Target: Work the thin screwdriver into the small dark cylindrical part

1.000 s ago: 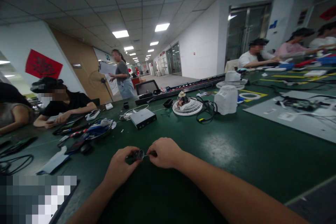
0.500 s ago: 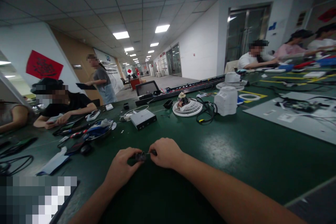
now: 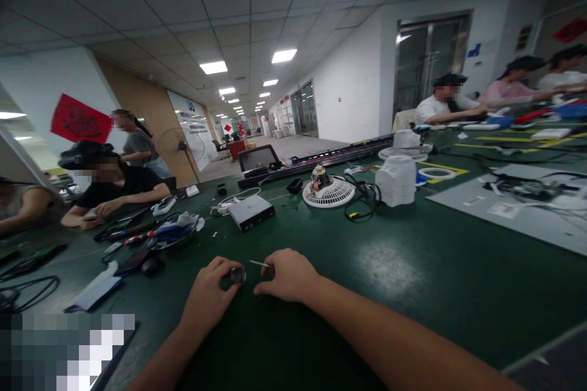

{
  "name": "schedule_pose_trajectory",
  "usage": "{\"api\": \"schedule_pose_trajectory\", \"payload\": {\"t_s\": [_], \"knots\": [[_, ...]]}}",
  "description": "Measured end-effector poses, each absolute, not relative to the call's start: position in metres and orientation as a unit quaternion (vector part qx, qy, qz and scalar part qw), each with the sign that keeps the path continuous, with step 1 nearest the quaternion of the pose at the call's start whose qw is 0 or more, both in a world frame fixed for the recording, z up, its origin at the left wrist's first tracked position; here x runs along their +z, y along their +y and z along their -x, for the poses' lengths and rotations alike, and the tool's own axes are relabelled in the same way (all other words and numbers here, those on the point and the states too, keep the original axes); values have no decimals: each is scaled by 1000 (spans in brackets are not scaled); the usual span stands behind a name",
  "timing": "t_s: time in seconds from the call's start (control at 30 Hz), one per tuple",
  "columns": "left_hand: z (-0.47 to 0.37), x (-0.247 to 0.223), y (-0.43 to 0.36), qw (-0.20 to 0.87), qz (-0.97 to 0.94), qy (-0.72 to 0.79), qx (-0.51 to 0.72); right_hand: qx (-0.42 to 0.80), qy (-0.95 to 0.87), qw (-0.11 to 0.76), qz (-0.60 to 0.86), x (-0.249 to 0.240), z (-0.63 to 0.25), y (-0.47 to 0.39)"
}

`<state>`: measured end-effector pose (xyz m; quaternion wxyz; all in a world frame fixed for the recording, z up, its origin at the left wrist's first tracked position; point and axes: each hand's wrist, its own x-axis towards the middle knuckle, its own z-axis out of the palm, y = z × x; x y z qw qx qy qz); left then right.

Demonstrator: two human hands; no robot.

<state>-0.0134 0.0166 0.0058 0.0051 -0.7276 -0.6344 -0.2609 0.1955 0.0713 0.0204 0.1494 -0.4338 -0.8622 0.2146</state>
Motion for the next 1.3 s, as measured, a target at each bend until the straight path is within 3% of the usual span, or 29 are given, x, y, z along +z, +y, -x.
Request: {"api": "schedule_pose_trajectory", "payload": {"t_s": [0.17, 0.3, 0.5, 0.9, 1.3], "knots": [[14, 6, 16, -20, 704, -654, -277, 241, -866, 130, 418, 15, -192, 69], [11, 6, 15, -30, 713, -640, -283, 212, -863, 204, 410, 14, -195, 72], [5, 7, 12, -34, 751, -597, -278, 288, -853, 277, 337, 9, -195, 78], [2, 8, 8, -30, 805, -521, -282, 287, -822, 312, 382, 6, -191, 77], [-1, 9, 8, -23, 820, -502, -273, 356, -814, 289, 358, 3, -188, 73]]}}
